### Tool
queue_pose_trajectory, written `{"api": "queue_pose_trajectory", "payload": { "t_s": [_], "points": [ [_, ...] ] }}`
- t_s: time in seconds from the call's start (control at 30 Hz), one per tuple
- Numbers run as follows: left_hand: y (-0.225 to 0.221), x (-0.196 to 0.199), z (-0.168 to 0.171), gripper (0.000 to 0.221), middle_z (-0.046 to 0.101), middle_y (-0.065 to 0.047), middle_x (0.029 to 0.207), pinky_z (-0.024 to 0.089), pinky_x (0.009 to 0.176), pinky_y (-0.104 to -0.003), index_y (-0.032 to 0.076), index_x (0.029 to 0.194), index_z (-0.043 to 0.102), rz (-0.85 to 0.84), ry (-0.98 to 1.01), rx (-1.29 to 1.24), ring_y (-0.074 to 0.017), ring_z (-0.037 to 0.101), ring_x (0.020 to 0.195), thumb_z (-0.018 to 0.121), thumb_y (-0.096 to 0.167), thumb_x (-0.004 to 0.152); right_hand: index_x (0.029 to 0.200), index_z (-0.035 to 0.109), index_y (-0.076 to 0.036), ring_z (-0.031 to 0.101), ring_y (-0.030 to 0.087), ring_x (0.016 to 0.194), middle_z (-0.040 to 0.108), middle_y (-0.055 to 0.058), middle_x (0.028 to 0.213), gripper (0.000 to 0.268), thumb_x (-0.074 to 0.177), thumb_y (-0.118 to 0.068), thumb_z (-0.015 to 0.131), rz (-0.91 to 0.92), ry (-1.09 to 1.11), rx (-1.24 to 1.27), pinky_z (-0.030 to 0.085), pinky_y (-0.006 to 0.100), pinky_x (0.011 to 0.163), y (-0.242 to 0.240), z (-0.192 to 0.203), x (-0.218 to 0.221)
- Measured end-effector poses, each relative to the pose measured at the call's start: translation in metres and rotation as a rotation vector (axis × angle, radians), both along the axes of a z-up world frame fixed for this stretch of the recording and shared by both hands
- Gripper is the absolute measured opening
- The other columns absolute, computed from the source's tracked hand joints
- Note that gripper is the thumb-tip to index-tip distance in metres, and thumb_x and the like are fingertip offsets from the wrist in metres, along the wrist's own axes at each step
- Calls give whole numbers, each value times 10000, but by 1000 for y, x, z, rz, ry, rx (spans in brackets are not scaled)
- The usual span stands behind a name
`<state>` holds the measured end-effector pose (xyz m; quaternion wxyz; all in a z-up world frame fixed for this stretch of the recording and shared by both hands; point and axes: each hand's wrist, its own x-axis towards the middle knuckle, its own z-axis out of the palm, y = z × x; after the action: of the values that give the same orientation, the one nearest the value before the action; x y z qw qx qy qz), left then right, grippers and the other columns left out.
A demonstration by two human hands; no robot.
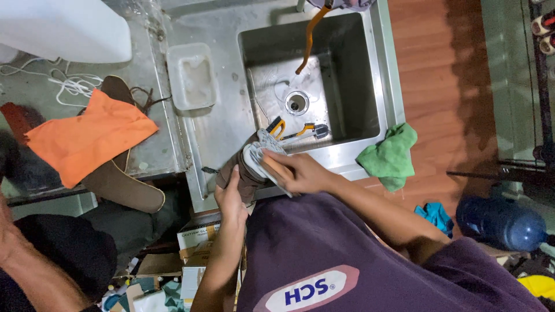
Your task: The person is scraping off old material from a shoe sole and cleaning it in a sink area to prepare it for repair.
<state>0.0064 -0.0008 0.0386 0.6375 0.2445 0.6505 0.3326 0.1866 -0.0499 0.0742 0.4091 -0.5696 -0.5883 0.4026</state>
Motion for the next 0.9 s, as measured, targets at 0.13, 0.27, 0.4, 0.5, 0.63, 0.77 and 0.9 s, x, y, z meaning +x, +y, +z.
{"api": "queue_pose_trajectory", "payload": {
  "t_s": [0.13,0.27,0.4,0.5,0.63,0.77,0.9],
  "points": [
    [-10,-2,-5,616,533,-249,1324,475,1004,-475,-34,1339,475,-13,39,42,-359,503,1255,766,230,864,1451,449,-94,634,208,528,686,158,626,707,775,-185,634,-29,189,-74,495,313,541,10,-49,12],
    [-5,8,21,550,518,-272,1347,455,1030,-484,-71,1333,470,-44,48,62,-380,470,1290,701,187,906,1436,485,-149,649,263,611,710,180,744,678,785,-299,598,-72,-27,-166,511,366,602,49,-21,4],
    [-1,-11,-3,556,597,-197,1262,533,923,-462,15,1301,536,37,-2,13,-330,574,1185,786,229,852,1468,429,-98,634,241,458,646,141,549,642,839,-81,559,96,-29,28,510,266,557,1,12,2],
    [-6,-9,3,596,578,-194,1289,507,978,-454,20,1311,518,38,35,-13,-309,547,1220,787,258,836,1432,436,-15,648,211,489,670,107,533,722,737,-104,612,101,248,-46,529,306,564,-2,-25,6],
    [-6,4,6,554,524,-259,1337,488,997,-476,-45,1339,473,-68,44,41,-375,496,1264,705,213,907,1437,480,-124,647,276,593,690,183,670,677,805,-329,609,-60,31,-67,505,380,607,44,-27,7],
    [-2,-16,-17,487,610,-198,1255,549,888,-469,25,1282,557,49,-23,-12,-329,591,1164,756,214,879,1410,510,-81,579,220,414,648,161,551,573,842,-146,556,2,111,-60,443,263,458,10,14,-7],
    [-6,-15,-23,503,581,-221,1276,537,924,-464,-5,1310,519,74,-17,-24,-324,575,1173,725,181,891,1464,426,-84,593,156,469,657,101,533,780,714,-113,636,7,321,-93,438,237,476,-8,-62,4]
  ]
}}
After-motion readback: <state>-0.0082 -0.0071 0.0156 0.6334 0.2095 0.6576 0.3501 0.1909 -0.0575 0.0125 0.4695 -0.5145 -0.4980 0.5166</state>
